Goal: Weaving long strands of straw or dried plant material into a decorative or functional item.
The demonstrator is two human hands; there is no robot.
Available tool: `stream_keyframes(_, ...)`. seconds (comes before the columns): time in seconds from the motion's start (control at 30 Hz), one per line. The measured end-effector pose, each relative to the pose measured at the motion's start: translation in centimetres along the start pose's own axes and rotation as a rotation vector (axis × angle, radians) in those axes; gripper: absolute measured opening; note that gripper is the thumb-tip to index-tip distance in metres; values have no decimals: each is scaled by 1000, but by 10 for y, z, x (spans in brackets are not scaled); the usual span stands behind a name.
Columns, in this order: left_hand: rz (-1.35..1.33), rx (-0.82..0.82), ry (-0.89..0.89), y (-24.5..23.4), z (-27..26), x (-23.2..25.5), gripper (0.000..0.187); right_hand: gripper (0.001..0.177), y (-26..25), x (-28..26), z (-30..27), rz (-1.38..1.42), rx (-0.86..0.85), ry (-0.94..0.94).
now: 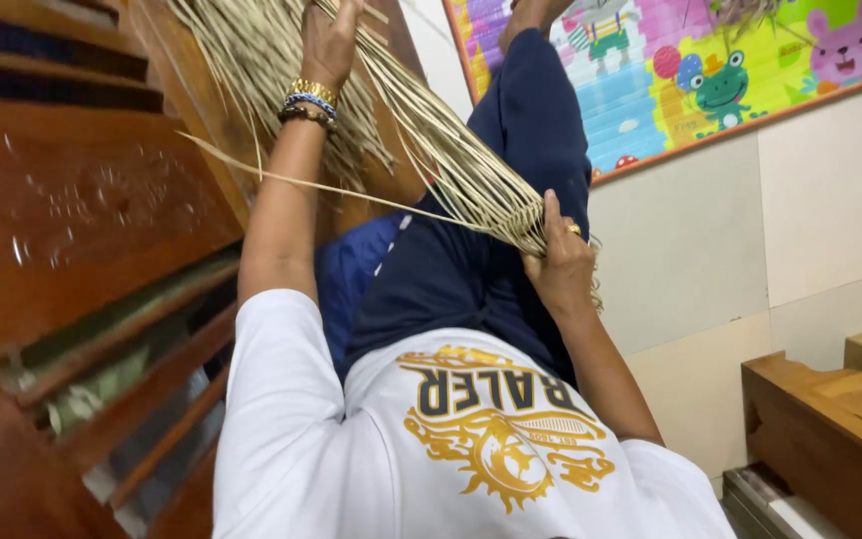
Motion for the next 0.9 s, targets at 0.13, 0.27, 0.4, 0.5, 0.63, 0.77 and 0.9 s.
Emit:
stream_keyframes(0.13, -341, -59, -242, 61, 30, -55, 37, 85, 13, 4, 26, -15, -61, 75)
stream_keyframes(0.27, -159, -152, -165, 130, 46, -99, 41, 90, 28, 3, 43, -95, -138, 87)
stream_keyframes(0.4, 199, -342, -78, 122, 59, -98, 56, 92, 38, 0, 61, -122, -213, 107)
stream_keyframes(0.5, 208, -469, -102, 117, 48, -105, 61, 95, 41, -7, 71, -160, -251, 99)
stream_keyframes(0.63, 258, -607, -175, 88, -1, -115, 70, 91, 35, -16, 70, -177, -213, 73)
stream_keyframes(0.77, 217, -719, -271, 42, -66, -107, 112, 85, 27, -21, 61, -94, -204, 69)
stream_keyframes(0.9, 146, -886, -510, 12, -126, -101, 121, 83, 30, -21, 44, -116, -264, 32)
Point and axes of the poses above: each hand's wrist, its own z-axis towards the middle knuckle, its own y-axis out of the palm, x = y × z, the point moved 8 cm from there along z, towards the middle knuckle, and after that the axes turned 8 degrees about y, right-handed, at the moved point
